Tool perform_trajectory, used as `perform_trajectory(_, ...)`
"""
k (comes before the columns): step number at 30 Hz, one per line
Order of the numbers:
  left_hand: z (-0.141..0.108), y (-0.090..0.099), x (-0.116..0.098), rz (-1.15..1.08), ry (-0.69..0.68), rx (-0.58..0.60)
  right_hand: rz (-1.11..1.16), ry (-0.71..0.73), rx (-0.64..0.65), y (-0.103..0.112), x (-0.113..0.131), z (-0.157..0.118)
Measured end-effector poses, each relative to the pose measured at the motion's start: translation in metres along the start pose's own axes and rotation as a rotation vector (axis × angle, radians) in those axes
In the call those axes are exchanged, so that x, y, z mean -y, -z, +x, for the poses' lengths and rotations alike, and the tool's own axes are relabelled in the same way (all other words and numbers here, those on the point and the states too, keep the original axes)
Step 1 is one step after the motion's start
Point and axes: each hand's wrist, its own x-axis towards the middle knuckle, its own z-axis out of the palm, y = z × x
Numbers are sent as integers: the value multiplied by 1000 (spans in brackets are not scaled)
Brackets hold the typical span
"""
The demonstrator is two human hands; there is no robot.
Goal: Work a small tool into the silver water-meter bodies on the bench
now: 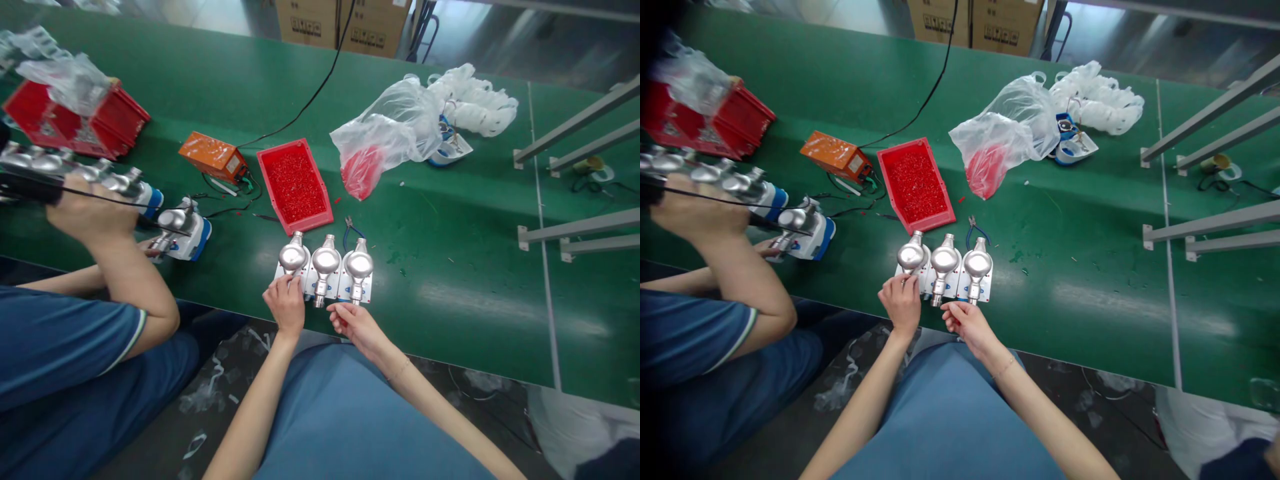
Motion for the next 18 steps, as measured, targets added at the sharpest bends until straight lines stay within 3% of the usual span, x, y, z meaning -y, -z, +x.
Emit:
perform_trajectory(5, -5, 10, -4, 45, 63, -53, -49, -7, -21, 1, 0, 1)
perform_trajectory(18, 18, -25, -21, 195, 97, 55, -82, -12, -18, -1, 2, -1)
